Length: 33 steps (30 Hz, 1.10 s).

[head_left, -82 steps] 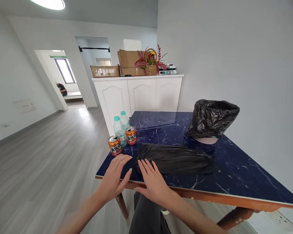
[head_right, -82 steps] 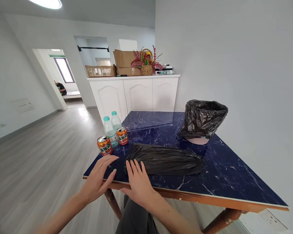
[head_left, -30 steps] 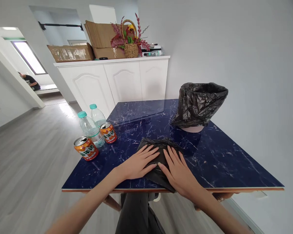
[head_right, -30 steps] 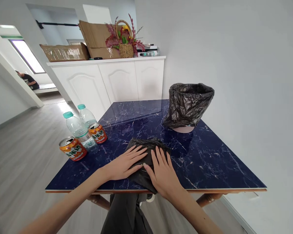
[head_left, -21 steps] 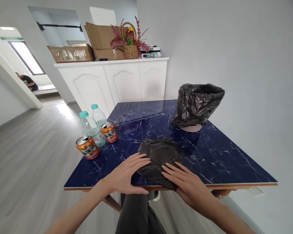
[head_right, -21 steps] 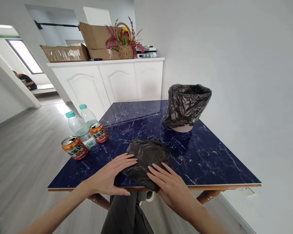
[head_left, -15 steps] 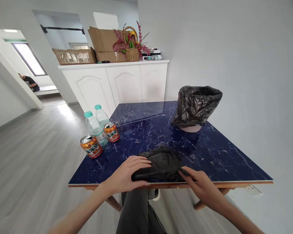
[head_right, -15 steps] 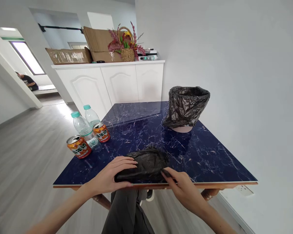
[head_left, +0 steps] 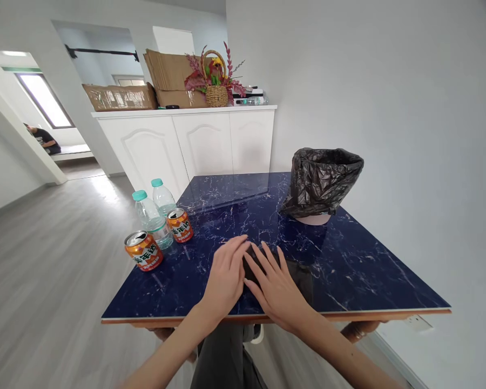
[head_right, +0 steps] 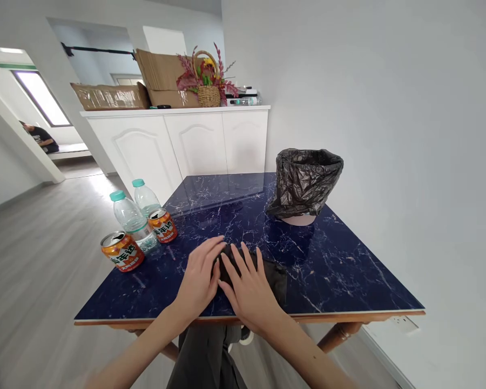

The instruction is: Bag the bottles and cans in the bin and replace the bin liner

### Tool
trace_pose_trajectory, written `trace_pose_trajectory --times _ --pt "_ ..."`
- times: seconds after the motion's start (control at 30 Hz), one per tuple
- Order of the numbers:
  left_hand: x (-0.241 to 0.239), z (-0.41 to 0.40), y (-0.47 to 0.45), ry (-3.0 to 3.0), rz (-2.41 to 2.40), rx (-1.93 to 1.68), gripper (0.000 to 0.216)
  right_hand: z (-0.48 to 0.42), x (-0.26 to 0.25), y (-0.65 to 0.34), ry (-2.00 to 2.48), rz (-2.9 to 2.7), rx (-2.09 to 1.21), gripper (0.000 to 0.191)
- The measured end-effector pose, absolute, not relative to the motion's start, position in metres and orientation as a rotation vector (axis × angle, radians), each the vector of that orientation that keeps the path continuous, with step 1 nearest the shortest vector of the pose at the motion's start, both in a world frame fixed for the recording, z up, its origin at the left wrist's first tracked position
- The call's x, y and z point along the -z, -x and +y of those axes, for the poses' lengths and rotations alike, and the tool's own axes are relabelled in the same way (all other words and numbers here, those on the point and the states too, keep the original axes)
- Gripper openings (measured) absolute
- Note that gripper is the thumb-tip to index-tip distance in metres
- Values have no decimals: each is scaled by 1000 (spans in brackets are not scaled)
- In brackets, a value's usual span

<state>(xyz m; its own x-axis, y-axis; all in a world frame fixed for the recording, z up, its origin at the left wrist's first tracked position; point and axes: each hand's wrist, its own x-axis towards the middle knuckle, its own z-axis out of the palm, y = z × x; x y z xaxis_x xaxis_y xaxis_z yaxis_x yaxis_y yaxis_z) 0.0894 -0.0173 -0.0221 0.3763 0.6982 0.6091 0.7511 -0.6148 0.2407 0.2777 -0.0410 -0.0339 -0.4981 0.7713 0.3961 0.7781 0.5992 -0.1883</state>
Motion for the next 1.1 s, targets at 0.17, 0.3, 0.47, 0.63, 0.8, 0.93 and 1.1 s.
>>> trace_pose_trajectory --times 0.17,0.3,0.47,0.63,0.8,0.93,1.1 --pt "25 -14 -73 2694 -1256 1005 55 -18 49 -283 1259 -2511 -160 62" --pt "36 -16 -56 2581 -1595 1184 40 -14 49 -288 1261 -2526 -258 62" --pt "42 -16 -43 2562 -1835 1284 33 -11 50 -288 1261 -2524 -300 62" --pt "40 -14 -40 2512 -1986 1387 29 4 56 -311 1242 -2519 -279 60" --pt "39 -16 -40 2511 -1974 1404 27 26 61 -367 1265 -2512 -260 58" --pt "40 -16 -40 2515 -1974 1403 26 42 62 -428 1293 -2553 -301 58" --pt "40 -17 -41 2549 -1957 1398 25 57 66 -503 1403 -2582 -294 59"
